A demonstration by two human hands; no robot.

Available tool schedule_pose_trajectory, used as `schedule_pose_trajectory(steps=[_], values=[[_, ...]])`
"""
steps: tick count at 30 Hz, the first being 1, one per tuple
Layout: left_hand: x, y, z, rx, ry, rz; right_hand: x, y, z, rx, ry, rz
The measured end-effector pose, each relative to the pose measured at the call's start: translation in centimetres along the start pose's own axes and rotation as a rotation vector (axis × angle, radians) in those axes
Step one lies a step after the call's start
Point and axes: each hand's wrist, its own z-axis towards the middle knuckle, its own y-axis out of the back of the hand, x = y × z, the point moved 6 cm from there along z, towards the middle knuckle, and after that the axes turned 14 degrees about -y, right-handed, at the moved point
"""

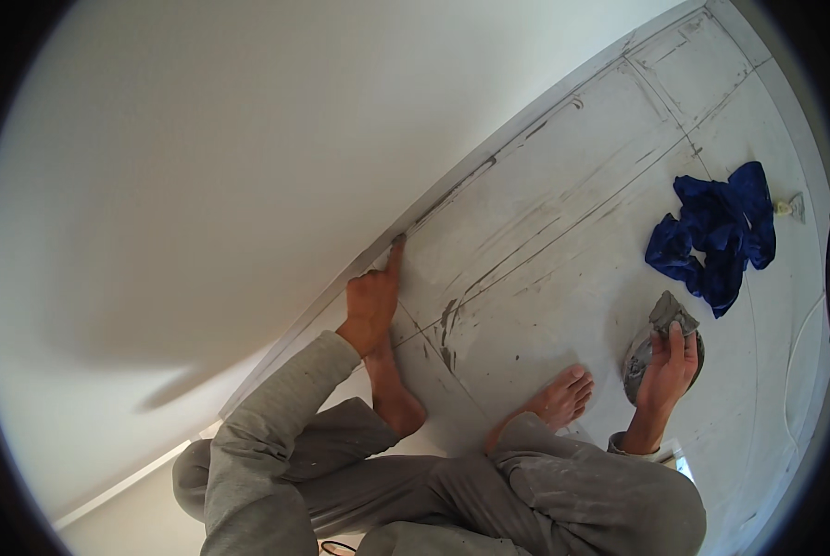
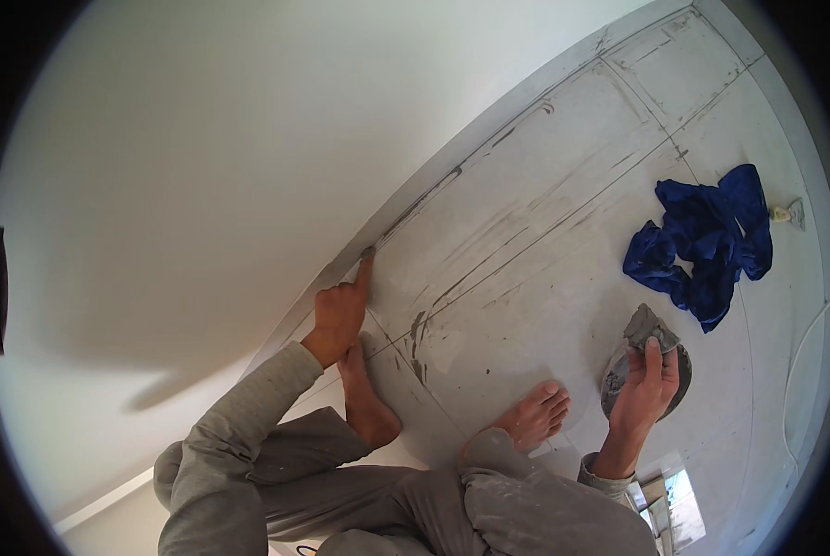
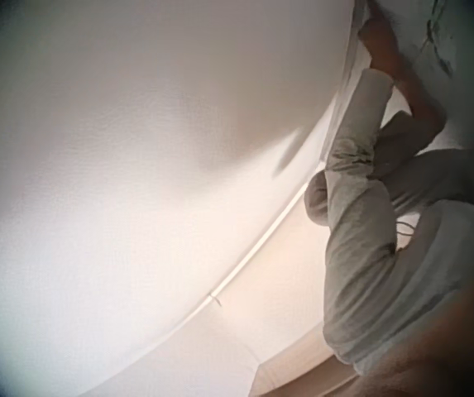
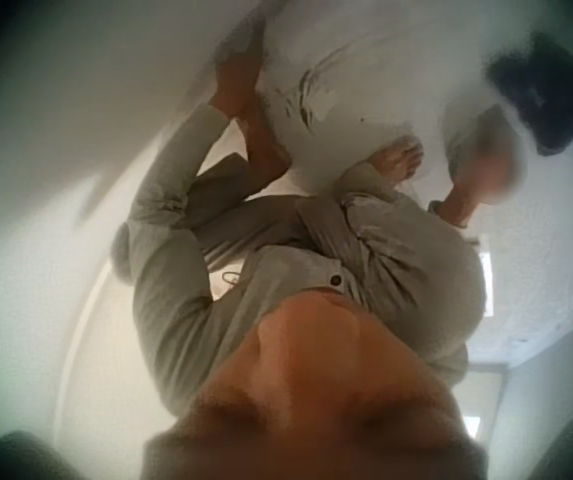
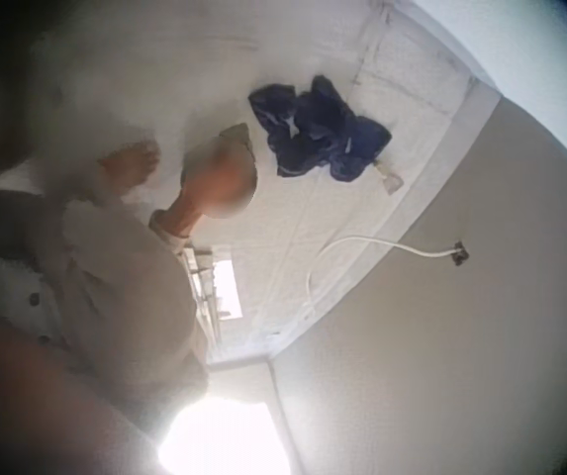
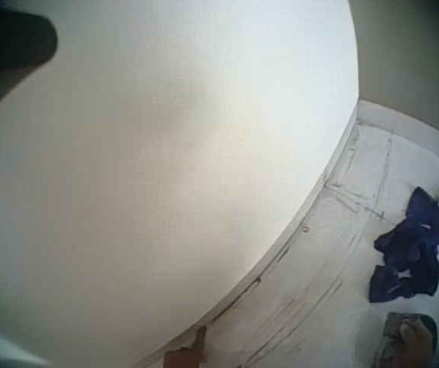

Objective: The person applies grout to the gaps between floor tiles using a small piece of tile as a spreader, picking up grout from a small container and smoothing it into the seams.

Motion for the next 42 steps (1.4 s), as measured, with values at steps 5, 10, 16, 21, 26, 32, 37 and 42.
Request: schedule_pose_trajectory(steps=[5,10,16,21,26,32,37,42], values=[[2.8,-1.3,-2.1,0.119,-0.067,-0.175,0.0,-0.2,-0.1,0.029,-0.003,0.009],[4.3,-2.5,-4.0,0.19,0.0,-0.547,-0.3,-0.5,-0.1,0.053,-0.008,0.03],[5.1,-3.2,-7.3,-0.103,-0.19,-0.185,-0.4,-1.4,-0.3,0.057,-0.014,-0.002],[0.3,1.7,-2.0,-0.23,-0.067,-0.173,-0.2,-2.9,-0.5,0.063,-0.04,0.019],[1.7,-0.4,-2.0,-0.177,-0.009,-0.114,-0.5,-3.2,-0.8,0.05,-0.073,0.01],[4.1,-3.8,-6.0,0.179,0.082,-0.281,-0.8,-2.5,-0.9,0.018,-0.09,-0.025],[5.9,-3.6,-7.6,-0.134,-0.168,-0.528,-1.3,-2.8,-0.4,0.08,-0.083,-0.004],[3.0,-0.8,-5.4,-0.2,-0.122,-0.349,-0.9,-4.8,-1.2,0.092,-0.087,-0.008]])
